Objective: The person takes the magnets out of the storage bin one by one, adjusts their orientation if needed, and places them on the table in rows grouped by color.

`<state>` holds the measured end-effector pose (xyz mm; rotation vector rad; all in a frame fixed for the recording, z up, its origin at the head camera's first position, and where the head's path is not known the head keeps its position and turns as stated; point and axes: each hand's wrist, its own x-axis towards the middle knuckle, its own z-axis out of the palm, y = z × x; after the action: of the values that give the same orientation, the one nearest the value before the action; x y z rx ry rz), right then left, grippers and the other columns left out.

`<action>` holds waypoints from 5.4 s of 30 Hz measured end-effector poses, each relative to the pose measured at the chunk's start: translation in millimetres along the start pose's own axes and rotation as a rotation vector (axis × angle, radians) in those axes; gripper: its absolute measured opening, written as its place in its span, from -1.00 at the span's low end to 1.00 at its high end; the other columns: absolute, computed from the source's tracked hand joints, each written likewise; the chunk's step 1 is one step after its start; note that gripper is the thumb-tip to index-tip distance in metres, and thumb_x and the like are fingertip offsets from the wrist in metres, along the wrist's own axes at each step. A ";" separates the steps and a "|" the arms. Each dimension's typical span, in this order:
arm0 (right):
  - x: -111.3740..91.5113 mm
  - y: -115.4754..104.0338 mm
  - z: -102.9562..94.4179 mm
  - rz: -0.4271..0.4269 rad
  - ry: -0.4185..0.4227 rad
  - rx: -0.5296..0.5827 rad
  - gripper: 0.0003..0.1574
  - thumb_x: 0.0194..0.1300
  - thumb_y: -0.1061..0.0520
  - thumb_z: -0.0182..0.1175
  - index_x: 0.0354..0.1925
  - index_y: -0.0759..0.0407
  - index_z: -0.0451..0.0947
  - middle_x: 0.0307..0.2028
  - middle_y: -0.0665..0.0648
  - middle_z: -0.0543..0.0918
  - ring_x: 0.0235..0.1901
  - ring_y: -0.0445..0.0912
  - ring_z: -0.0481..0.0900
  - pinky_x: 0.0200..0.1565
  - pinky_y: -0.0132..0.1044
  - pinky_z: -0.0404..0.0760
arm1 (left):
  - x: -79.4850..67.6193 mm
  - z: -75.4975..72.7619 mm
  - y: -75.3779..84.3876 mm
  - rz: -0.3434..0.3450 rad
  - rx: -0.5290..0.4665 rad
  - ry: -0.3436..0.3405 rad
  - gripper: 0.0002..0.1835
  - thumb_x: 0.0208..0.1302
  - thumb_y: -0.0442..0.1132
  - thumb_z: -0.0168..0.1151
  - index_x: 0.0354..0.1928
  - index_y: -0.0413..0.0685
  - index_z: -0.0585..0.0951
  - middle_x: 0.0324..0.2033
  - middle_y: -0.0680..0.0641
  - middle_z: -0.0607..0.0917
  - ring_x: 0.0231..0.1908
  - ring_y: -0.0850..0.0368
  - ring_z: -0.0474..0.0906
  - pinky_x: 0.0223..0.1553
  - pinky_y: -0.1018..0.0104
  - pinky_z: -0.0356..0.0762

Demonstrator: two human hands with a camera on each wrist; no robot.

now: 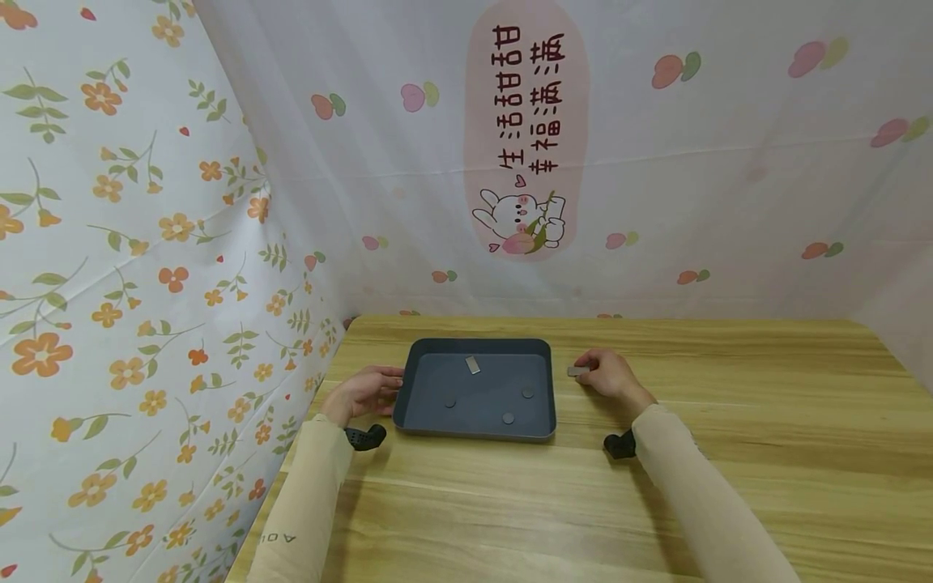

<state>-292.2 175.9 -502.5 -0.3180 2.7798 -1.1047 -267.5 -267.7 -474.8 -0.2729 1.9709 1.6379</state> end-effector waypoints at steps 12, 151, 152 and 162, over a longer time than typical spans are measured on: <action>-1.2 2.8 5.7 0.012 0.017 0.004 -0.67 0.17 0.24 0.27 -0.08 0.38 0.60 -0.32 0.26 0.60 -0.35 0.01 0.44 -0.28 -0.24 0.37 | 0.2 0.2 -3.0 -0.009 -0.002 0.006 -0.53 0.44 -0.36 -0.07 0.36 -0.26 0.30 0.00 -0.14 0.59 -0.11 0.07 0.54 -0.19 0.19 0.53; 66.6 -144.5 81.4 0.044 -0.245 -0.053 -0.64 0.29 0.16 0.20 0.02 0.31 0.55 0.00 0.27 0.61 -0.09 0.11 0.58 -0.03 -0.06 0.55 | 1.6 -3.2 -1.7 -0.003 -0.032 -0.005 -0.53 0.46 -0.36 -0.09 0.38 -0.20 0.30 0.06 -0.14 0.54 -0.08 0.09 0.50 -0.18 0.19 0.55; 66.8 -145.2 82.0 0.037 -0.256 -0.077 -0.62 0.29 0.15 0.20 0.04 0.31 0.54 0.02 0.28 0.61 -0.07 0.12 0.58 -0.01 -0.05 0.54 | 1.7 -3.3 -1.7 -0.004 -0.031 -0.009 -0.52 0.46 -0.36 -0.09 0.38 -0.20 0.30 0.07 -0.15 0.54 -0.07 0.09 0.50 -0.17 0.19 0.55; 71.0 -149.1 88.2 0.028 -0.361 -0.164 -0.41 0.36 0.11 0.15 0.29 0.29 0.35 0.21 0.31 0.48 0.17 0.19 0.45 0.16 0.02 0.43 | 3.1 -4.5 -2.8 -0.011 -0.048 -0.013 -0.53 0.45 -0.37 -0.08 0.37 -0.20 0.31 0.01 -0.12 0.56 -0.10 0.11 0.52 -0.18 0.19 0.56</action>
<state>-321.6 -5.5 -466.7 -0.4450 2.5439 -0.7277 -269.9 -272.0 -478.4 -0.2901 1.9195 1.6780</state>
